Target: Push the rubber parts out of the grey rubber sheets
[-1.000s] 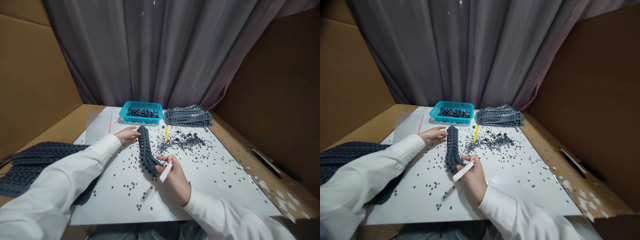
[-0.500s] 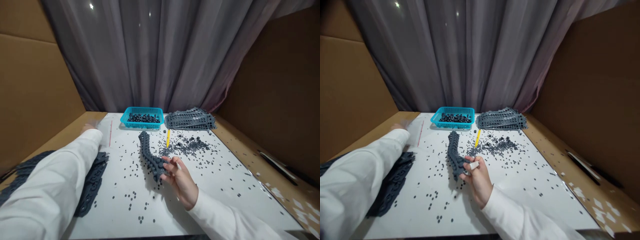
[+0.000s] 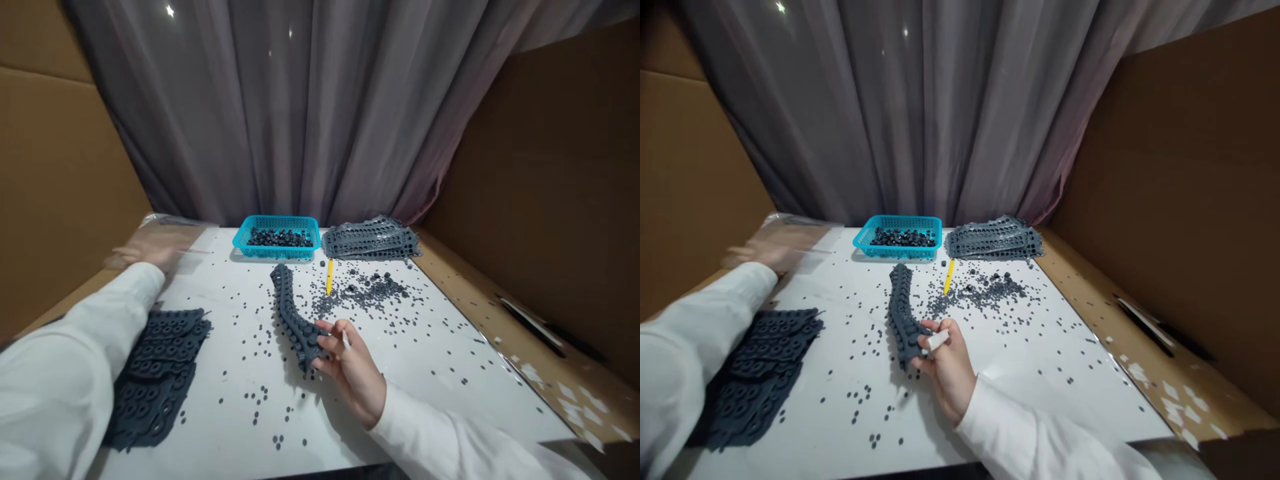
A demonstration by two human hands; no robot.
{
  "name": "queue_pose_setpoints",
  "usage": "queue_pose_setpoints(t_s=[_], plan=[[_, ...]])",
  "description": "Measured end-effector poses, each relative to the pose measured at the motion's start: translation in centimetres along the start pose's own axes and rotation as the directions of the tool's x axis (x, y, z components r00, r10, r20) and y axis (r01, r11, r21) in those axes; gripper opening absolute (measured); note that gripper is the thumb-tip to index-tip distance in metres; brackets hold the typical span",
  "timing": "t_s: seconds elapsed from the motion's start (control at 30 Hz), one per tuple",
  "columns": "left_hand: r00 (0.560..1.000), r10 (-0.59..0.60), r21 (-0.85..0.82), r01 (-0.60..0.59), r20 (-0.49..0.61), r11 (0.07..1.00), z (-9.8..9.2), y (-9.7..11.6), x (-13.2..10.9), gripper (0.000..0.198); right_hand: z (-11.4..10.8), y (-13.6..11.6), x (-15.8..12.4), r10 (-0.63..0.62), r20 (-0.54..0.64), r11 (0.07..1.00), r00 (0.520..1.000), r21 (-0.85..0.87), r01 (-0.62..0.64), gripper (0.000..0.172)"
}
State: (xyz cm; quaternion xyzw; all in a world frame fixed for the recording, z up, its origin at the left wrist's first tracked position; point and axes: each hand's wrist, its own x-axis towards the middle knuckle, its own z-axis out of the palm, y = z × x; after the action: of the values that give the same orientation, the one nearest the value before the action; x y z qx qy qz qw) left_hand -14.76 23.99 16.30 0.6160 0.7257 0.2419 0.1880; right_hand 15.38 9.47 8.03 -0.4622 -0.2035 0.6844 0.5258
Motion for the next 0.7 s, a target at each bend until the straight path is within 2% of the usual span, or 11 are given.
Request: queue_pose_setpoints(t_s=[0.07, 0.1, 0.13, 0.23, 0.3, 0.33, 0.37, 0.4, 0.43, 0.5, 0.7], plan=[[0.974, -0.09, -0.109, 0.115, 0.208, 0.987, 1.5, 0.8, -1.6, 0.029, 0.1, 0.1, 0.1, 0.008, 0.009, 1.0, 1.0, 0.017, -0.008, 0.045], [0.929, -0.116, -0.159, 0.181, 0.352, 0.971, 2.7, 1.2, -3.2, 0.028, 0.2, 0.0, 0.2, 0.009, 0.011, 0.999, 1.0, 0.032, -0.01, 0.045], [0.865, -0.117, -0.196, 0.24, 0.488, 0.951, 4.0, 1.6, -5.1, 0.029, 0.4, -0.1, 0.3, 0.007, 0.011, 0.999, 1.0, 0.051, -0.007, 0.046], [0.545, -0.069, -0.214, 0.437, 0.836, 0.874, 8.7, 3.1, -11.8, 0.053, 1.0, -0.6, 0.7, -0.019, 0.02, 0.995, 1.0, 0.103, 0.017, 0.047], [0.45, 0.03, -0.309, 0.562, 0.893, 0.767, 11.5, 4.1, -14.6, 0.058, 1.5, -1.1, 0.9, -0.039, 0.041, 0.991, 0.998, 0.126, 0.034, 0.046], [0.476, 0.131, -0.469, 0.716, 0.87, 0.517, 12.6, 4.7, -14.9, 0.056, 1.8, -1.5, 0.9, -0.046, 0.053, 0.991, 0.998, 0.132, 0.038, 0.045], [0.586, 0.16, -0.607, 0.756, 0.795, 0.244, 13.5, 5.2, -14.5, 0.052, 2.0, -1.8, 1.0, -0.056, 0.061, 0.989, 0.997, 0.137, 0.047, 0.044], [0.717, 0.074, -0.721, 0.692, 0.693, 0.037, 14.2, 5.8, -13.4, 0.043, 2.4, -2.1, 1.0, -0.072, 0.065, 0.988, 0.995, 0.14, 0.062, 0.044], [0.777, 0.009, -0.777, 0.629, 0.629, -0.022, 14.7, 6.3, -11.8, 0.037, 2.7, -2.5, 1.1, -0.092, 0.063, 0.987, 0.994, 0.14, 0.082, 0.043], [0.824, -0.081, -0.828, 0.558, 0.561, -0.053, 15.4, 7.1, -8.0, 0.031, 3.2, -3.4, 1.5, -0.146, 0.047, 0.981, 0.988, 0.133, 0.139, 0.041], [0.83, -0.141, -0.841, 0.54, 0.54, -0.038, 16.1, 8.2, -0.3, 0.032, 4.0, -6.2, 2.6, -0.243, 0.035, 0.97, 0.969, 0.033, 0.242, 0.036]])
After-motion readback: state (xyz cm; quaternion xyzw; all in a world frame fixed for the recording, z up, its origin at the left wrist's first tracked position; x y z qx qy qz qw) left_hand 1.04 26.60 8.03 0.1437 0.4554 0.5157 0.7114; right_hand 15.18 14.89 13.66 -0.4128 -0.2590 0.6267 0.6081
